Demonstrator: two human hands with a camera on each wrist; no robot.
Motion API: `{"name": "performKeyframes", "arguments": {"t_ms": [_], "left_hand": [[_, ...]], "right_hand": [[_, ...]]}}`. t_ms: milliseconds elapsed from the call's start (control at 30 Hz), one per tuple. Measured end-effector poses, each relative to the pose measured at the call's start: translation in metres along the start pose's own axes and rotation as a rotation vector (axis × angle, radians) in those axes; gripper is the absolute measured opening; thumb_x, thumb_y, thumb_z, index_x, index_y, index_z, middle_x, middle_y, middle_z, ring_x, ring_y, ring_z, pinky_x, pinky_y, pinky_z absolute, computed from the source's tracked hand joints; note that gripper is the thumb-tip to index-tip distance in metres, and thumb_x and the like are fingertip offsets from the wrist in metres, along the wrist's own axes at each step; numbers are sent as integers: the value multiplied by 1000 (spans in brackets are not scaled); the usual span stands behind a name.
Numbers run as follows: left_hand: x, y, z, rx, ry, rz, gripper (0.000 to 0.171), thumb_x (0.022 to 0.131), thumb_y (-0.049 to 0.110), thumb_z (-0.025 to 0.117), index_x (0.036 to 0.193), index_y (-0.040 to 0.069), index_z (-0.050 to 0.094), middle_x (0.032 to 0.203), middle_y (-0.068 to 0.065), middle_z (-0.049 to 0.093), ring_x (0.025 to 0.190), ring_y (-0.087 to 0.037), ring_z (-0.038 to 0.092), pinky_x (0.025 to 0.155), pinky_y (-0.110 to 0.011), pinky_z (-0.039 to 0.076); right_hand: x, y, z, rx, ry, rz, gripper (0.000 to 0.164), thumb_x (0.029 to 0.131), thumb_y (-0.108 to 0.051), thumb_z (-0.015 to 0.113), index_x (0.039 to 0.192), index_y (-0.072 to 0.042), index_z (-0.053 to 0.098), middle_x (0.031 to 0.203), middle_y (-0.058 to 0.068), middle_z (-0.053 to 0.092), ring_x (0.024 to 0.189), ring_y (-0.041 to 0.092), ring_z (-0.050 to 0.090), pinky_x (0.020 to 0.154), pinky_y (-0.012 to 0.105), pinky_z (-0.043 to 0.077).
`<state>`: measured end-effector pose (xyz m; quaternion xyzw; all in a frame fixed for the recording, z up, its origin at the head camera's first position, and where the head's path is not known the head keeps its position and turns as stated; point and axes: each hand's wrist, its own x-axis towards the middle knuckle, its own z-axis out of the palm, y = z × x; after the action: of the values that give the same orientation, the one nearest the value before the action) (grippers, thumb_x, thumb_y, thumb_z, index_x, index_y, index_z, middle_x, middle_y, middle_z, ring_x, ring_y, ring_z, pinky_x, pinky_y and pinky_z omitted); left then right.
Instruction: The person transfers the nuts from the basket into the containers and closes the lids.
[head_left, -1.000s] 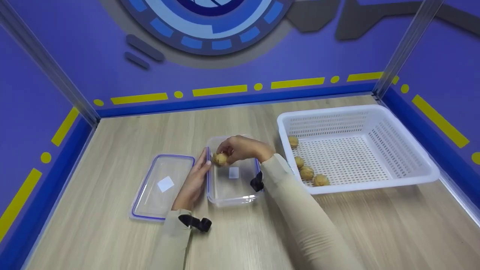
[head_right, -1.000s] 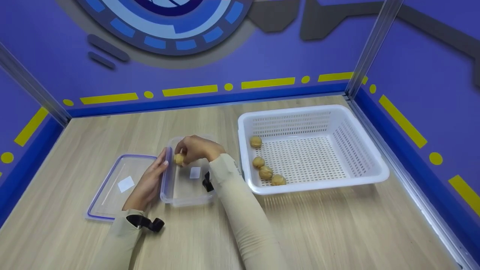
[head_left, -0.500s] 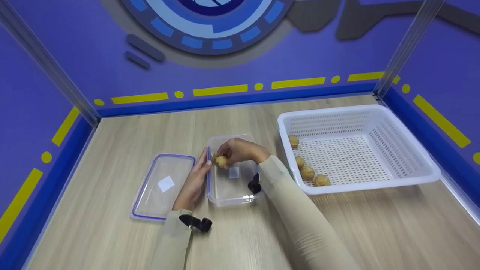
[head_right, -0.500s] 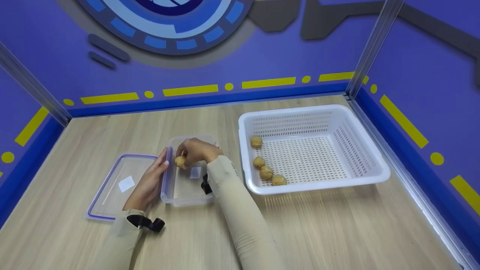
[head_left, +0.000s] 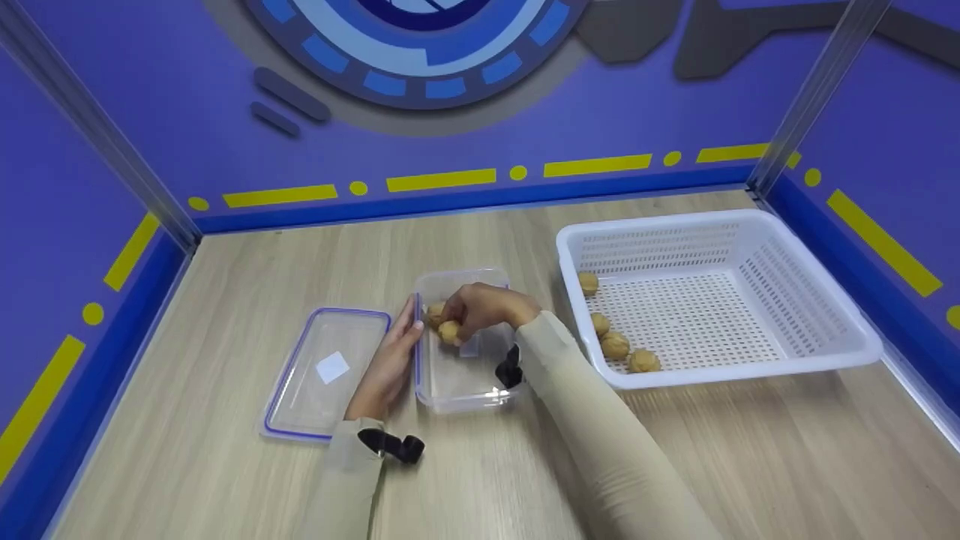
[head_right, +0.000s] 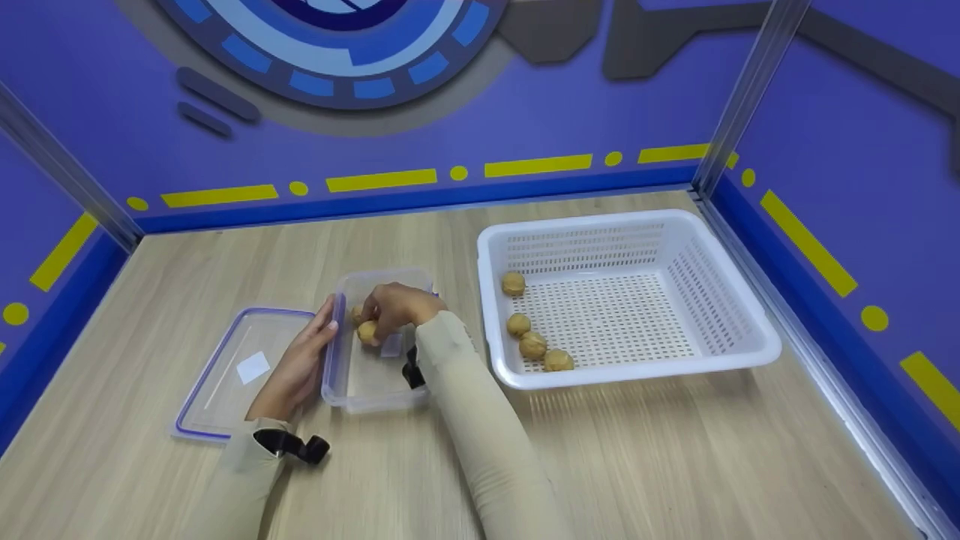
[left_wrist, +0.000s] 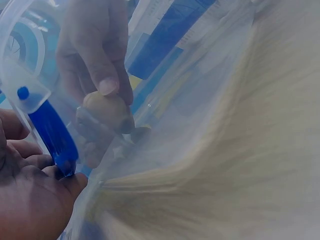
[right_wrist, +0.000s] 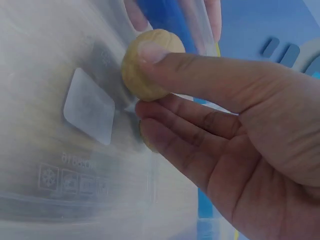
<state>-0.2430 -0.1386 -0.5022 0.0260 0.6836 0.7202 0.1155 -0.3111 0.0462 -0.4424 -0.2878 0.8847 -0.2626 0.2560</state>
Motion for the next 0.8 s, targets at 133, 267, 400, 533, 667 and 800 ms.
{"name": "performKeyframes", "arguments": {"t_ms": [133, 267, 400, 533, 667, 800], "left_hand": [[-1, -1, 0, -3, -4, 3, 58, 104, 17, 36, 155, 14, 9, 164, -6, -1, 150, -25, -5, 123, -41, -2], [-1, 0, 0, -1, -10, 13, 58, 104, 18, 37, 155, 13, 9, 163, -7, -1, 150, -25, -5, 123, -41, -1], [-2, 2, 1, 3, -7, 7, 59, 104, 19, 37, 155, 15, 10, 164, -5, -1, 150, -25, -5, 123, -41, -1], [-3, 3, 1, 7, -16, 6, 59, 104, 20, 36, 156, 16, 9, 164, -4, -1, 150, -24, -6, 123, -40, -2], [-2, 2, 0, 1, -42, 31, 59, 105, 18, 35, 155, 12, 6, 163, -7, -3, 150, -26, -8, 123, -42, -4], [-2, 1, -1, -1, -47, 38, 59, 105, 18, 35, 155, 12, 5, 163, -7, -3, 150, -26, -9, 123, -42, -4]], "right_hand": [[2, 1, 6, 1, -21, 27, 31, 77, -7, 77, 108, -9, 73, 93, 3, 71, 77, 11, 59, 70, 22, 49], [4, 2, 10, 20, -20, 30, 31, 76, -7, 78, 107, -10, 73, 92, 2, 71, 77, 11, 59, 73, 23, 50], [3, 2, 9, 33, -10, 34, 32, 76, -6, 78, 107, -10, 72, 92, 1, 70, 79, 12, 59, 76, 25, 51], [3, 1, 10, 36, -13, 35, 33, 76, -6, 78, 108, -10, 72, 91, -1, 68, 78, 10, 57, 74, 22, 49], [3, 1, 10, 40, -16, 28, 36, 75, -4, 77, 110, -9, 71, 93, 0, 68, 78, 9, 54, 72, 19, 47], [2, 1, 10, 48, -23, 16, 37, 76, -3, 77, 113, -7, 70, 98, 4, 71, 79, 8, 56, 73, 19, 48]]}}
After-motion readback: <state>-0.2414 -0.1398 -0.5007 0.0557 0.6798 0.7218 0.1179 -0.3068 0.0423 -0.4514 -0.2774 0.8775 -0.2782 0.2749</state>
